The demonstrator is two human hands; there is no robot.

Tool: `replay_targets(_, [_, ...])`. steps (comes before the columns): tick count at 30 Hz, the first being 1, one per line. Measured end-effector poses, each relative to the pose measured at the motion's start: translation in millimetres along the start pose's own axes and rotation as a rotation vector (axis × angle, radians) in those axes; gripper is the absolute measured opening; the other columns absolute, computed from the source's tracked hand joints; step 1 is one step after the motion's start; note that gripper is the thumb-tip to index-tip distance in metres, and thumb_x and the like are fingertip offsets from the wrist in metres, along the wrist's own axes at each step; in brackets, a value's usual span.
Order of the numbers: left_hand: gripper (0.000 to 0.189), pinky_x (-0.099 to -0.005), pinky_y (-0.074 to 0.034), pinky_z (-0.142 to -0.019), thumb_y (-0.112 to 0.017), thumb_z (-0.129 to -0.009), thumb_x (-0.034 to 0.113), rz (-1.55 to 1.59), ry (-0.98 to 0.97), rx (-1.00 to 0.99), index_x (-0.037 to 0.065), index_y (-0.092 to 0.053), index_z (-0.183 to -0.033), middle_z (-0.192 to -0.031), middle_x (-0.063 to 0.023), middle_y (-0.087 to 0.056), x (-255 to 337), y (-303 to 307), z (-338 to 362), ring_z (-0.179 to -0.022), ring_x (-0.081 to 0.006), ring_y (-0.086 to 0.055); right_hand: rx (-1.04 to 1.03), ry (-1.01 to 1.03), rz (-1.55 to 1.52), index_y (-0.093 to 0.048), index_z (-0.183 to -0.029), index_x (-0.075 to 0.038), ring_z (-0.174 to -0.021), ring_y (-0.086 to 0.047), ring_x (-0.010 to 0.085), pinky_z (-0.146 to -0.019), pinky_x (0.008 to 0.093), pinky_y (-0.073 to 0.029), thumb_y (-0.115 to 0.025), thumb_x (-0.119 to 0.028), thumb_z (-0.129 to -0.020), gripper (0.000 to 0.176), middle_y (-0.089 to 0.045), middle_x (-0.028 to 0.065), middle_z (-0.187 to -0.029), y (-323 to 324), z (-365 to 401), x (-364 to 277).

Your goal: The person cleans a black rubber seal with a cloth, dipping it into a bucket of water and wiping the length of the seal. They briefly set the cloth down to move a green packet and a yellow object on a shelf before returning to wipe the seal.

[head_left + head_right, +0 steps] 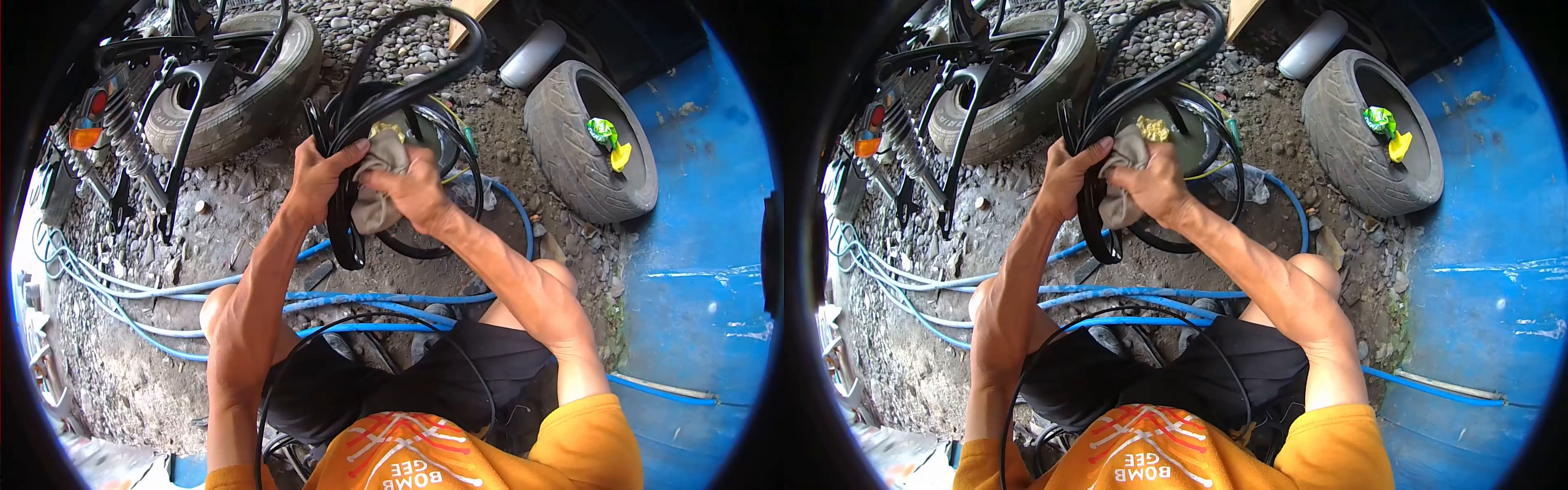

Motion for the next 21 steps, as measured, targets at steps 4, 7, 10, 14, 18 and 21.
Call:
replay_targets(4, [0.019, -0.0264, -0.053, -0.07, -0.076, -0.087, 0.009, -0.02, -0.011, 0.065, 0.001, -0.069, -0.103, -0.091, -0.0028, -0.07, -3.3, 7.8, 0.6, -0.077, -0.0099, -0.064, -0.098, 0.075, 0.304, -0.068, -0.09, 0.003, -0.078, -0.063, 0.0103, -0.072, 0.0299, -0.053, -0.071, -0.001, -0.076, 0.014, -0.07, 0.0054, -0.082, -10.9, 7.7, 17.2])
replay_targets(7, [0.018, -0.0265, -0.053, -0.07, -0.075, -0.087, 0.009, -0.011, -0.05, 0.078, 0.001, -0.069, -0.101, -0.09, -0.0025, -0.069, -5.0, 13.7, -0.9, -0.077, -0.0095, -0.064, -0.169, 0.182, 0.481, -0.067, -0.089, 0.004, -0.076, -0.063, 0.0135, -0.072, 0.0335, -0.051, -0.071, -0.002, -0.07, 0.02, -0.069, 0.0095, -0.08, -18.0, 17.7, 20.8])
replay_targets(10, [0.016, -0.0269, -0.053, -0.068, -0.075, -0.087, 0.01, -0.048, -0.095, 0.142, 0.001, -0.07, -0.099, -0.088, -0.002, -0.069, -9.1, 10.7, 0.9, -0.074, -0.0095, -0.063, -0.182, 0.159, 0.566, -0.066, -0.088, 0.004, -0.075, -0.063, 0.0141, -0.071, 0.0338, -0.051, -0.071, -0.002, -0.07, 0.02, -0.069, 0.0107, -0.077, -15.4, 13.1, 19.8])
replay_targets(14, [0.016, -0.0283, -0.054, -0.066, -0.075, -0.088, 0.012, 0.033, 0.058, 0.115, 0.001, -0.07, -0.098, -0.087, -0.0026, -0.07, -5.0, 7.4, -1.3, -0.072, -0.0109, -0.065, -0.062, 0.039, 0.296, -0.07, -0.086, 0.002, -0.071, -0.064, 0.0111, -0.065, 0.0299, -0.053, -0.07, -0.001, -0.074, 0.012, -0.071, 0.0053, -0.08, -8.6, 4.4, 16.5])
replay_targets(18, [0.02, -0.0284, -0.057, -0.067, -0.075, -0.088, 0.013, 0.029, 0.146, 0.041, 0.0, -0.07, -0.102, -0.087, -0.0045, -0.071, -10.5, 1.3, 0.5, -0.073, -0.0127, -0.067, 0.302, -0.006, -0.085, -0.071, -0.084, 0.001, -0.068, -0.066, 0.0138, -0.062, 0.0308, -0.054, -0.068, 0.001, -0.074, 0.011, -0.07, 0.0052, -0.077, 11.9, -21.5, 15.1])
replay_targets(21, [0.024, -0.0284, -0.057, -0.068, -0.077, -0.086, 0.01, -0.029, 0.116, -0.08, 0.0, -0.069, -0.105, -0.091, -0.005, -0.071, -17.7, -1.2, -2.5, -0.075, -0.0128, -0.067, 0.267, -0.06, -0.427, -0.07, -0.093, 0.001, -0.073, -0.069, 0.0183, -0.066, 0.0334, -0.057, -0.069, 0.004, -0.077, 0.016, -0.071, 0.0082, -0.089, 31.9, -34.2, 15.8])
Point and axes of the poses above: each hand's wrist, its own z-axis away from the middle knuckle, its own y-axis out of the back of the hand, x = y × z, the point moved 2 cm from there along -z, towards the middle knuckle
